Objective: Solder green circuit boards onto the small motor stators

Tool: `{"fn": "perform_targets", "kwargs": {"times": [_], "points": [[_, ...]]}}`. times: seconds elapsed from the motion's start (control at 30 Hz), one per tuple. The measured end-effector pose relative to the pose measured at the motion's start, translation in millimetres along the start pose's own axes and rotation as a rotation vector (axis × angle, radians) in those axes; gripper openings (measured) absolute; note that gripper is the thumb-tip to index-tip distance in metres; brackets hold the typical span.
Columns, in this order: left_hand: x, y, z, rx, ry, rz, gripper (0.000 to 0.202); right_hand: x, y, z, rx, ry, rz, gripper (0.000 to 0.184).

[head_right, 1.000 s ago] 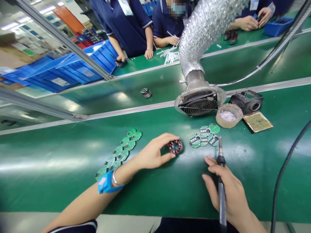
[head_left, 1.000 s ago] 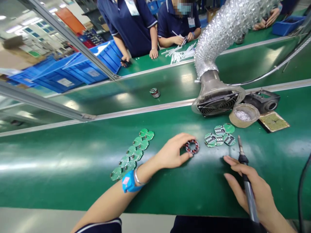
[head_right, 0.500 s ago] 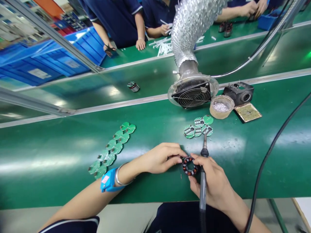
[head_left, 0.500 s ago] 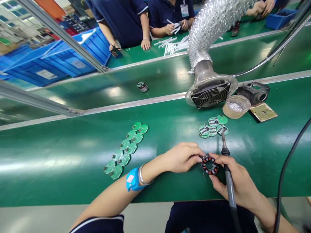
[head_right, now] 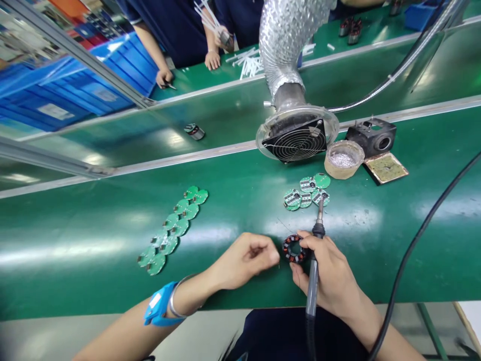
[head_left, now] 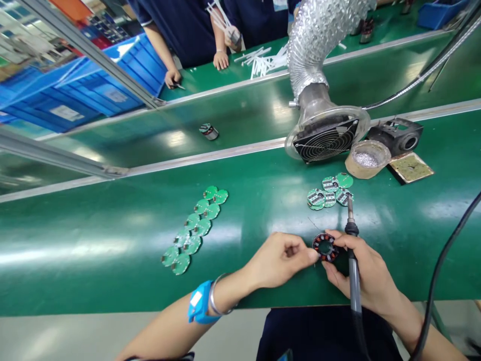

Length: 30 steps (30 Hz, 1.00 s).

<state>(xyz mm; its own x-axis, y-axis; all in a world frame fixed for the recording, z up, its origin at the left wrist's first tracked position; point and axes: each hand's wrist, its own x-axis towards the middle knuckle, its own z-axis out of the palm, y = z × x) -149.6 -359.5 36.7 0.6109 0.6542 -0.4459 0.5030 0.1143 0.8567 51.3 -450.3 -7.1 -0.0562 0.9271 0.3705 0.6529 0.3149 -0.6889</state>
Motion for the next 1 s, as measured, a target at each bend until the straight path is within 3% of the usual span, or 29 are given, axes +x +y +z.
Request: {"fn": "perform_targets", "kwargs": {"times": [0.03,0.1,0.2,0.27,0.3,0.33,0.4,0.43,0.5,0.6,0.73,0.83,0.9,1.0], "points": [[2.6,1.2,1.9,-0.019,-0.038,-0.03,0.033,-0.4,0.4,0.5,-0.004,0.003,-0.002,0.039],[6.6,2.5,-2.7,0.033,0.013,-0.011,0.034,-0.5,0.3,0.1,0.008,-0.004,0.0,0.039],[6.0,2.8,-17.4,0.289,0.354,0.171,0.032,1.0,-1.4,-2.3,0.031,-0.016,0.01,0.039],[1.5,4.0,-17.4,0.468,0.593,0.392,0.028,1.8,-1.7,-3.9,0.031,-0.013,0.011,0.039],[-1.0,5.1,-12.6,0.546,0.625,0.535,0.023,1.8,-1.0,-4.5,0.031,-0.014,0.009,0.038],[-3.0,6.3,-5.1,0.62,0.586,0.68,0.018,1.4,0.1,-5.1,0.033,-0.02,0.005,0.038],[-4.2,8.2,12.7,0.743,0.391,0.923,0.016,0.1,3.2,-6.1,0.041,-0.04,-0.012,0.038],[-3.3,8.5,20.0,0.78,0.304,1.002,0.017,-0.5,4.7,-6.6,0.042,-0.047,-0.017,0.038],[-0.2,6.5,26.7,0.785,0.238,1.073,0.015,-1.3,6.5,-7.5,0.036,-0.054,-0.01,0.037],[0.3,-4.1,16.6,0.657,0.283,1.061,0.018,-0.2,4.8,-8.2,0.036,-0.047,0.027,0.037],[-9.6,-23.9,-7.5,0.438,0.374,0.893,0.014,3.3,0.2,-9.5,0.074,-0.063,0.041,0.034],[-5.1,-26.8,-20.9,0.317,0.587,0.765,0.011,5.6,-1.1,-12.6,0.085,-0.093,0.048,0.034],[12.4,-19.1,-26.9,0.319,0.693,0.621,0.015,7.1,-0.9,-15.9,0.092,-0.114,0.057,0.037],[53.3,-0.5,-30.6,0.469,0.553,0.452,0.015,9.0,1.0,-21.0,0.094,-0.145,0.04,0.041]]}}
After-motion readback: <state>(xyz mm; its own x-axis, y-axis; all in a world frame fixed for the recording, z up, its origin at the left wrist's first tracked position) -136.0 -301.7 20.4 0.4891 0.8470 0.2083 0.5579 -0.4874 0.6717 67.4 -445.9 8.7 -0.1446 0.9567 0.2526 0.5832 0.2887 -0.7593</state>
